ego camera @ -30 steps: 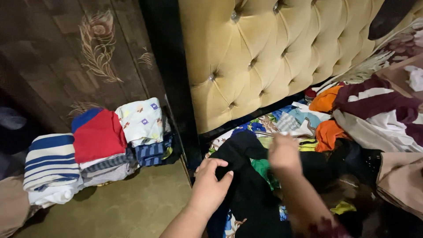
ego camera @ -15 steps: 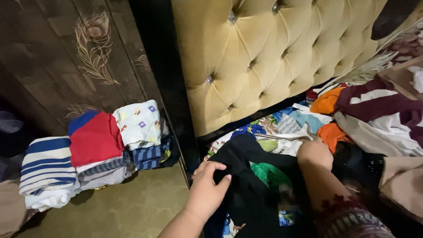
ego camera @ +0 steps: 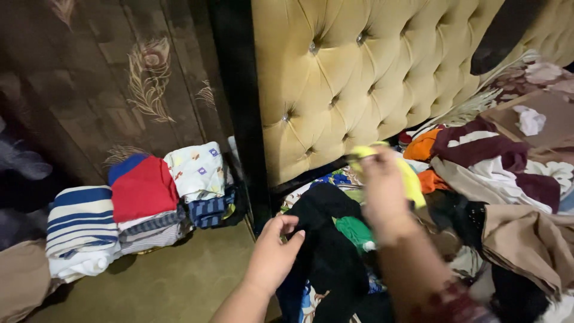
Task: The person folds several pieces of clothing by hand on a small table, including a patterned white cloth, beige shorts, a blue-and-white striped shirt, and a yellow shirt with a soccer ball graphic. Each item is smoothed, folded into a compact rectangle, and placed in a growing stack.
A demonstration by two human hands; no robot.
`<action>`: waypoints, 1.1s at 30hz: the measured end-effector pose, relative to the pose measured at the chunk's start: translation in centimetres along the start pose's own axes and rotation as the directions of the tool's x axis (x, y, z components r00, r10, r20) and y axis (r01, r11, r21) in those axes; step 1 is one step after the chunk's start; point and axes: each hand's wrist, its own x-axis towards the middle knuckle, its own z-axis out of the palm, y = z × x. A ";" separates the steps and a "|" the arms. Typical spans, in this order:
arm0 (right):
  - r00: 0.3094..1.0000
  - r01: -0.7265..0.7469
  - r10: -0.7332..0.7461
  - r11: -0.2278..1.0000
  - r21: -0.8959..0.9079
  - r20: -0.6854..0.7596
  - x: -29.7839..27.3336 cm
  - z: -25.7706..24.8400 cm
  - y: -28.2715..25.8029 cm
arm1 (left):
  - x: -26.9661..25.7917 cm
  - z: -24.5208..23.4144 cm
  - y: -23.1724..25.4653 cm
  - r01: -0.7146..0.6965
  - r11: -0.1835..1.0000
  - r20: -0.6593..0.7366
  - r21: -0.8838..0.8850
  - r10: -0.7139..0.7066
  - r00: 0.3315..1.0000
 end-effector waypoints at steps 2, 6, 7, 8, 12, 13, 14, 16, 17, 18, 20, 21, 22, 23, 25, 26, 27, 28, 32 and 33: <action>0.976 0.198 -0.187 0.976 -0.094 0.113 -4.5 3.4 -1.0 | 0.0 -0.5 -0.7 0.030 0.992 0.026 -0.124 -0.027 0.999; 0.894 0.307 -0.313 0.949 0.073 0.321 -12.4 8.0 -1.4 | -0.5 -2.4 -2.5 0.079 0.941 0.037 -0.330 -0.071 0.997; 0.888 0.296 -0.303 0.952 0.075 0.345 -14.2 9.0 -1.4 | -0.5 -3.0 -3.0 0.128 0.899 0.062 -0.420 -0.112 0.992; 0.882 0.285 -0.293 0.955 0.077 0.368 -15.9 9.9 -1.3 | -0.4 -3.6 -3.4 0.175 0.846 0.090 -0.504 -0.150 0.985; 0.868 0.190 -0.229 0.973 0.132 0.441 -21.9 12.4 -1.7 | -1.7 -6.6 -4.9 0.180 0.911 0.020 -0.370 -0.186 0.982; 0.848 0.278 -0.303 0.953 0.121 0.435 -23.2 12.8 -1.8 | -2.1 -7.5 -5.4 0.194 0.904 0.029 -0.381 -0.198 0.980; 0.821 0.365 -0.375 0.925 0.109 0.430 -24.3 13.2 -1.9 | -2.6 -8.5 -5.9 0.208 0.896 0.039 -0.393 -0.210 0.977; 0.776 0.438 -0.428 0.894 0.092 0.463 -25.6 13.8 -2.1 | -3.1 -10.2 -7.1 0.193 0.841 0.010 -0.505 -0.218 0.976; 0.764 0.422 -0.405 0.903 0.087 0.502 -26.4 13.9 -2.2 | -3.8 -11.0 -7.5 0.163 0.785 -0.030 -0.597 -0.225 0.974; 0.750 0.405 -0.382 0.911 0.081 0.540 -27.2 14.0 -2.3 | -4.5 -11.6 -7.7 0.126 0.722 -0.069 -0.680 -0.235 0.970; 0.737 0.430 -0.400 0.899 0.079 0.544 -28.5 14.6 -2.2 | -5.3 -13.3 -7.2 0.194 0.688 -0.084 -0.699 -0.349 0.934; 0.730 0.443 -0.410 0.893 0.079 0.547 -29.0 14.9 -2.1 | -5.8 -14.2 -6.6 0.225 0.668 -0.091 -0.709 -0.404 0.910; 0.753 0.405 -0.367 0.912 0.055 0.546 -29.4 15.2 -1.9 | -6.3 -15.1 -5.9 0.238 0.633 -0.078 -0.736 -0.429 0.900; 0.775 0.364 -0.320 0.931 0.029 0.545 -29.8 15.8 -1.7 | -6.9 -16.2 -5.3 0.253 0.597 -0.063 -0.762 -0.457 0.887; 0.799 0.301 -0.237 0.953 -0.026 0.552 -30.4 17.0 -1.0 | -7.8 -18.2 -4.3 0.257 0.548 -0.055 -0.796 -0.488 0.871; 0.803 0.281 -0.202 0.958 -0.057 0.560 -30.6 17.4 -0.7 | -8.4 -19.1 -4.1 0.247 0.538 -0.063 -0.806 -0.493 0.867; 0.808 0.258 -0.164 0.962 -0.091 0.566 -31.3 17.9 -0.4 | -9.0 -20.0 -4.0 0.241 0.527 -0.068 -0.815 -0.500 0.863; 0.796 0.283 -0.162 0.951 -0.123 0.583 -32.3 18.3 0.0 | -9.7 -21.1 -4.1 0.229 0.470 -0.045 -0.853 -0.504 0.863; 0.748 0.501 -0.281 0.834 -0.233 0.601 -34.9 20.1 -0.2 | -10.7 -24.3 -4.8 0.137 0.331 0.013 -0.934 -0.353 0.936; 0.728 0.563 -0.325 0.785 -0.257 0.603 -36.0 20.5 -0.2 | -11.5 -25.2 -5.3 0.110 0.320 0.012 -0.941 -0.293 0.956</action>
